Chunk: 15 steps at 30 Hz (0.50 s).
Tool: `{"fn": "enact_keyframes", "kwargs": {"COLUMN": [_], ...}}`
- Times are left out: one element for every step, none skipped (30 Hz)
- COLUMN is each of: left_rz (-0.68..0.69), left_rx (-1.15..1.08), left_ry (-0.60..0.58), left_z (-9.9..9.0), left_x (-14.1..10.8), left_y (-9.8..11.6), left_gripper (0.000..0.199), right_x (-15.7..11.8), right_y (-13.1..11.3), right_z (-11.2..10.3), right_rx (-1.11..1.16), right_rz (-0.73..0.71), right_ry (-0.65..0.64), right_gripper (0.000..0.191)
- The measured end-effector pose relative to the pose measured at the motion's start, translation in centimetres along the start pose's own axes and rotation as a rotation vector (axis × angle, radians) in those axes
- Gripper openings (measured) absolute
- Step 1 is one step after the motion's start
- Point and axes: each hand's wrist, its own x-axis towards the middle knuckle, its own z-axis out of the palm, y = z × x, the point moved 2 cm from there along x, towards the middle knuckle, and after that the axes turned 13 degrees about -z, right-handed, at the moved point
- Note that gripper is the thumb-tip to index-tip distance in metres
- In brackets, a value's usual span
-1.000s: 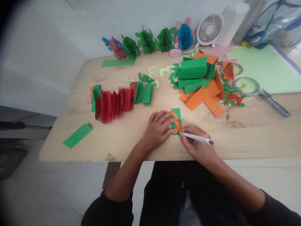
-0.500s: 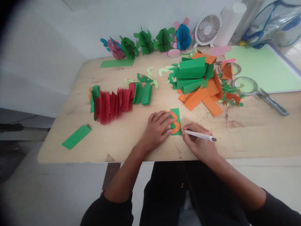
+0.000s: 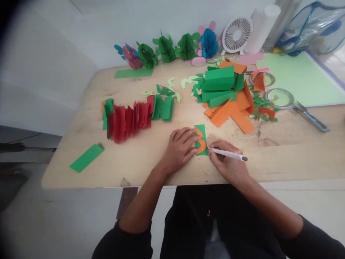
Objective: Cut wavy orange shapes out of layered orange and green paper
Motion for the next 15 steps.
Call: {"fn": "enact_keyframes", "kwargs": {"left_rz": [0.000,0.000,0.000,0.000,-0.001,-0.002,-0.004,-0.005,-0.005,-0.005,-0.005,-0.007,-0.008,-0.009,-0.009], "left_rx": [0.001,0.002,0.003,0.003,0.003,0.002,0.000,0.000,0.001,0.003,0.005,0.007,0.008,0.009,0.009], "left_ry": [-0.002,-0.003,-0.004,-0.004,-0.003,-0.001,0.002,0.004,0.006,0.006,0.005,0.004,0.002,0.001,0.000], "left_z": [-0.01,-0.02,-0.03,-0.04,-0.05,-0.05,-0.05,-0.04,-0.03,-0.02,-0.01,0.00,0.00,-0.01,-0.02], "left_x": [0.00,0.01,0.01,0.01,0.00,0.00,-0.01,-0.01,-0.01,-0.01,0.00,0.01,0.02,0.03,0.04], "left_y": [0.01,0.02,0.03,0.04,0.05,0.06,0.07,0.08,0.09,0.10,0.10,0.11,0.11,0.12,0.13], "left_gripper": [0.036,0.036,0.036,0.036,0.036,0.036,0.035,0.035,0.035,0.034,0.034,0.034,0.034,0.034,0.034], "right_x": [0.00,0.00,0.02,0.04,0.08,0.12,0.17,0.23,0.29,0.36,0.42,0.49,0.56,0.62,0.68], "right_y": [0.05,0.11,0.16,0.20,0.24,0.26,0.28,0.28,0.29,0.29,0.30,0.32,0.35,0.41,0.49], "right_z": [0.03,0.06,0.09,0.11,0.14,0.15,0.16,0.17,0.19,0.21,0.24,0.29,0.34,0.40,0.46], "right_rx": [0.001,0.004,0.008,0.014,0.019,0.021,0.020,0.017,0.013,0.010,0.009,0.010,0.014,0.016,0.018], "right_rz": [0.002,0.003,0.002,0.000,-0.003,-0.006,-0.008,-0.009,-0.007,-0.002,0.003,0.008,0.012,0.014,0.015], "right_ry": [0.003,0.008,0.012,0.017,0.022,0.028,0.034,0.036,0.038,0.038,0.040,0.041,0.043,0.046,0.048], "right_gripper": [0.014,0.013,0.013,0.013,0.013,0.013,0.013,0.013,0.013,0.013,0.013,0.014,0.014,0.014,0.014]}}
